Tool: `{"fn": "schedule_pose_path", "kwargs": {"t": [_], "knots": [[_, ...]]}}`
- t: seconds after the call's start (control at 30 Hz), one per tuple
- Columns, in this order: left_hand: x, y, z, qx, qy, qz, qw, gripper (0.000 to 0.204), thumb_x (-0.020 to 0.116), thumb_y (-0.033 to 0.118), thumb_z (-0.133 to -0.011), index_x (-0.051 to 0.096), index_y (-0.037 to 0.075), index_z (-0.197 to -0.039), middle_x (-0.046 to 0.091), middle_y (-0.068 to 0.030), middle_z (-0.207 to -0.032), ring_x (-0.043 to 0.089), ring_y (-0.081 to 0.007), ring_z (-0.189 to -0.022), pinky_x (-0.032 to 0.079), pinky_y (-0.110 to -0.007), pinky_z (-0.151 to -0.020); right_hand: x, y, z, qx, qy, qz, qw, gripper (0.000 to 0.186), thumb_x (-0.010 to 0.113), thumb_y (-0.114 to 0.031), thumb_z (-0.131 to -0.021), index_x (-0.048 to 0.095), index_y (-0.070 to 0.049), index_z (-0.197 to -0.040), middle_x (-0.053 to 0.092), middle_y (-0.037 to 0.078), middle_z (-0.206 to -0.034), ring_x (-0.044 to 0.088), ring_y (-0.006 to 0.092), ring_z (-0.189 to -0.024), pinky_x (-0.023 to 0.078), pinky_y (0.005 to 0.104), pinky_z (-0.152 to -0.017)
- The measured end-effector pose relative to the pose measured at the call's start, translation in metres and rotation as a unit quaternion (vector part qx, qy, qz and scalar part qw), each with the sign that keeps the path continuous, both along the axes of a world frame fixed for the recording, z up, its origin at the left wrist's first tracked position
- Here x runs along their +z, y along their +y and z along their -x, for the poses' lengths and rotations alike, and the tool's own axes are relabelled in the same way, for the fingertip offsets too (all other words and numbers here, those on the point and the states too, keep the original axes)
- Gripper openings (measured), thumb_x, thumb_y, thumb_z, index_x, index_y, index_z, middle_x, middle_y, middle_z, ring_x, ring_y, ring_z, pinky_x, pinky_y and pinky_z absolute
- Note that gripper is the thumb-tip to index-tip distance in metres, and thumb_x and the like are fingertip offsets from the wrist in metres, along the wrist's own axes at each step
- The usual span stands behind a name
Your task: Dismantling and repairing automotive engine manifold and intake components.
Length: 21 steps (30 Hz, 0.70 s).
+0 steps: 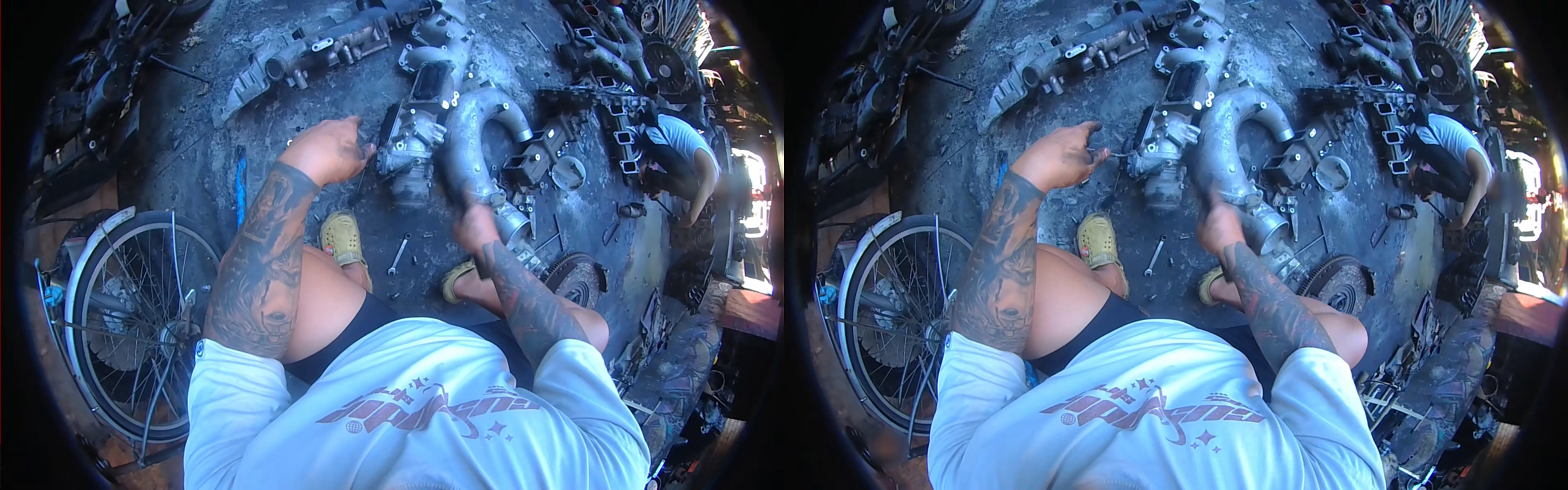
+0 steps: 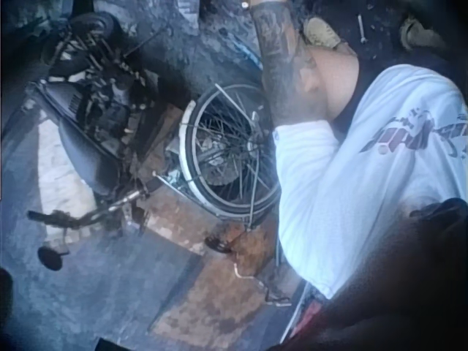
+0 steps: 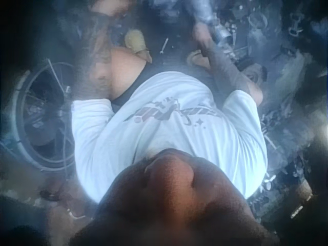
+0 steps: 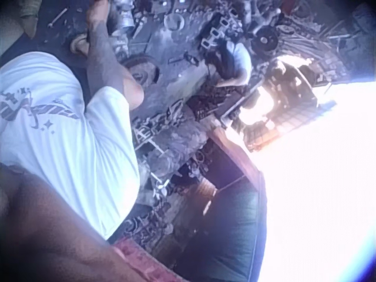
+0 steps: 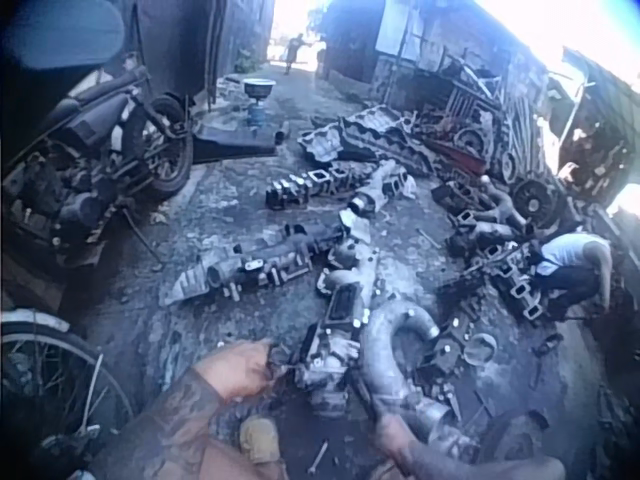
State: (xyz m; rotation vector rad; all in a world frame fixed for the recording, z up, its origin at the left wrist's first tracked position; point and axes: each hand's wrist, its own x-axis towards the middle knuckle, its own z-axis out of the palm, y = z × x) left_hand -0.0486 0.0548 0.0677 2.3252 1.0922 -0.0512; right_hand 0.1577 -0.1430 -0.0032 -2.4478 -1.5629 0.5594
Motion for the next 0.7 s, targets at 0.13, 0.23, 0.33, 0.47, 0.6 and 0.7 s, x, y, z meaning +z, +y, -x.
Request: {"fn": "schedule_pose_path", "kwargs": {"t": [0.13,0.23,0.33,0.47,0.6,0.7], "knots": [[-0.001,0.003,-0.002,-0.004,0.011,0.006,1.0,0.051,0.058,0.032,-0.086,0.047,-0.004,-0.12,0.06,-0.0252,-0.101,0.058,-0.0373,-0.095,0.047,-0.039,-0.08,0.008,-0.015,-0.012,-0.043,0.062,0.015,0.997,0.055,0.051,-0.006,-0.078,0.036,0.002,-0.131,0.057,0.034,-0.095,0.058,0.0443,-0.093,0.044,0.0433,-0.086],[-0.004,0.0,-0.005,-0.01,-0.007,0.0,1.0,0.052,0.057,0.032,-0.086,0.046,-0.004,-0.122,0.06,-0.0255,-0.1,0.059,-0.0369,-0.094,0.047,-0.039,-0.08,0.024,0.011,-0.038,-0.122,0.091,-0.076,0.985,0.044,0.053,-0.008,-0.083,0.042,0.007,-0.123,0.056,0.032,-0.102,0.059,0.0374,-0.096,0.046,0.0379,-0.083],[-0.001,-0.004,-0.004,-0.023,0.018,0.043,0.999,0.053,0.057,0.032,-0.086,0.046,-0.004,-0.122,0.06,-0.026,-0.099,0.058,-0.037,-0.094,0.047,-0.04,-0.08,0.021,0.033,-0.037,-0.085,0.129,-0.356,0.922,0.047,0.052,-0.006,-0.082,0.037,0.006,-0.125,0.059,0.03,-0.097,0.06,0.0416,-0.09,0.049,0.0395,-0.076],[0.012,-0.004,-0.002,0.028,0.063,0.099,0.993,0.049,0.055,0.033,-0.085,0.049,-0.001,-0.12,0.058,-0.0222,-0.11,0.054,-0.0349,-0.106,0.043,-0.041,-0.09,0.003,0.009,-0.011,-0.095,0.144,0.226,0.959,0.048,0.051,-0.009,-0.08,0.04,-0.002,-0.127,0.056,0.03,-0.106,0.057,0.0373,-0.1,0.045,0.0412,-0.086],[0.014,0.0,0.0,0.028,0.031,0.041,0.998,0.048,0.055,0.033,-0.085,0.05,0.0,-0.119,0.057,-0.022,-0.112,0.053,-0.0346,-0.107,0.043,-0.041,-0.091,0.006,-0.008,0.008,0.122,0.211,0.219,0.945,0.043,0.048,-0.009,-0.079,0.045,-0.002,-0.122,0.059,0.03,-0.097,0.058,0.0401,-0.095,0.046,0.0422,-0.081],[0.007,-0.002,0.002,0.034,0.035,0.074,0.996,0.048,0.055,0.034,-0.085,0.05,0.0,-0.119,0.057,-0.0218,-0.113,0.053,-0.0343,-0.108,0.043,-0.041,-0.091,0.027,0.012,0.005,0.014,0.117,0.078,0.99,0.037,0.05,-0.01,-0.082,0.046,0.0,-0.118,0.059,0.031,-0.087,0.059,0.0428,-0.085,0.048,0.0446,-0.073]]}}
